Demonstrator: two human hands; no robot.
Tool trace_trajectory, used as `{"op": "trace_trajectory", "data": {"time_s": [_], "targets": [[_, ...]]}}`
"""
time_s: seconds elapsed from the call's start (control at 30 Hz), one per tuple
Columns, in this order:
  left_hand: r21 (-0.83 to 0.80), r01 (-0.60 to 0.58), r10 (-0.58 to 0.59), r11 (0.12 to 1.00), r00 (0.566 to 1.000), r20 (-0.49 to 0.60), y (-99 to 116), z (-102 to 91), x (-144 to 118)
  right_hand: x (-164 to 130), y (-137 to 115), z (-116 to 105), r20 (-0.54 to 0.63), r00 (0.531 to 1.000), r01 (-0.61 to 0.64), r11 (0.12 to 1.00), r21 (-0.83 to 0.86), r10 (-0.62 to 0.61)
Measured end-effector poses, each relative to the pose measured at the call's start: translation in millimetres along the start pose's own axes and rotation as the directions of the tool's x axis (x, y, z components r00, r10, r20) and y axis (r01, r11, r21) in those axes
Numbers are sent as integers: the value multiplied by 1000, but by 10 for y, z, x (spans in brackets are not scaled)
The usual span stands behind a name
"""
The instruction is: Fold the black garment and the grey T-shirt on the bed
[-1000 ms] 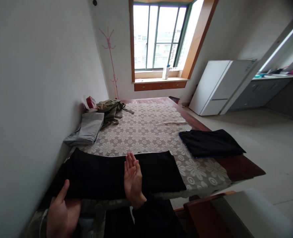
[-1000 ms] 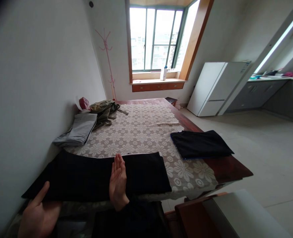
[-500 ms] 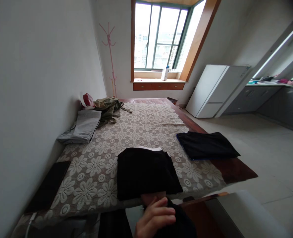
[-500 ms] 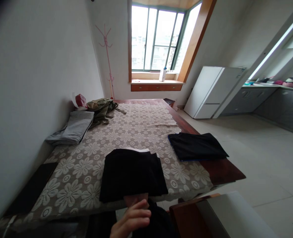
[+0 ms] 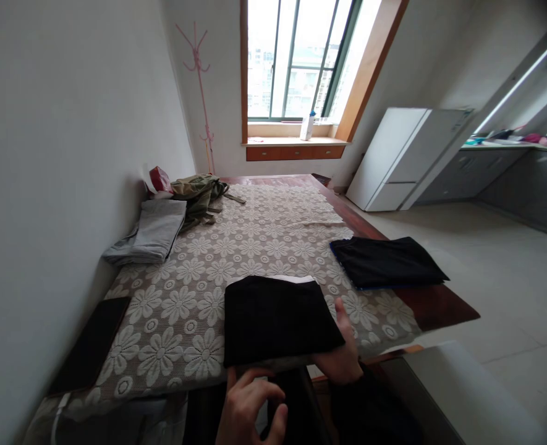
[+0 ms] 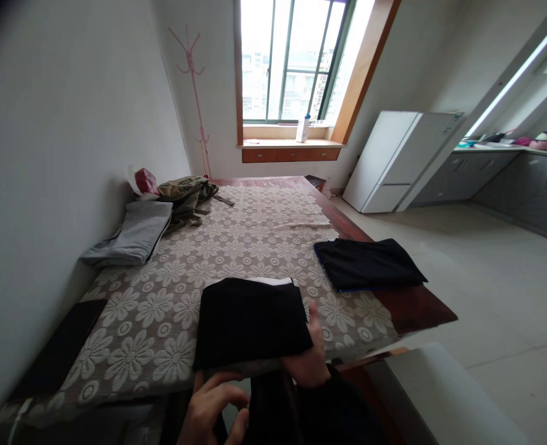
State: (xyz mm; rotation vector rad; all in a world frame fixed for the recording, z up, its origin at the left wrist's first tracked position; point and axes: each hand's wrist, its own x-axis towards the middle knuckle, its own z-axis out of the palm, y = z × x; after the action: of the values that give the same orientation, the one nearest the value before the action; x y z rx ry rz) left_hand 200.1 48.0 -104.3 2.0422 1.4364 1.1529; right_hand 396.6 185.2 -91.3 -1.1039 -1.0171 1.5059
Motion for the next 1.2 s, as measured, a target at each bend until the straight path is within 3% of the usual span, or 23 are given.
{"op": "trace_trajectory", "data": {"time_s": [0.1, 0.17, 0.27, 0.5, 0.73, 0.9, 1.2], "targets": [[3, -10, 10, 1000, 1000, -19, -22, 53, -45, 33, -134, -95, 179, 977, -128, 989, 78, 113], [12, -16, 16, 1000, 999, -35, -26, 65, -56, 115, -221, -144, 179, 984, -18, 999, -40, 25], [42, -38, 39, 998, 999, -34, -25, 44, -48, 282, -315, -235, 190, 974, 177, 940, -292, -124], [66, -43, 45, 997, 998, -36, -12, -1, -49, 440, -346, -440, 384, 918, 308, 789, -531, -100], [192, -33, 35, 981, 999, -6, -24, -34, -55, 470, -352, -483, 427, 897, 358, 753, -552, -113], [229, -43, 49, 973, 999, -18, -14, -29, -48, 465, -372, -535, 429, 901, 327, 757, -566, -68], [191, -33, 50, 981, 995, -84, -24, -7, -80, 457, -358, -554, 390, 918, 331, 692, -642, -78]]}}
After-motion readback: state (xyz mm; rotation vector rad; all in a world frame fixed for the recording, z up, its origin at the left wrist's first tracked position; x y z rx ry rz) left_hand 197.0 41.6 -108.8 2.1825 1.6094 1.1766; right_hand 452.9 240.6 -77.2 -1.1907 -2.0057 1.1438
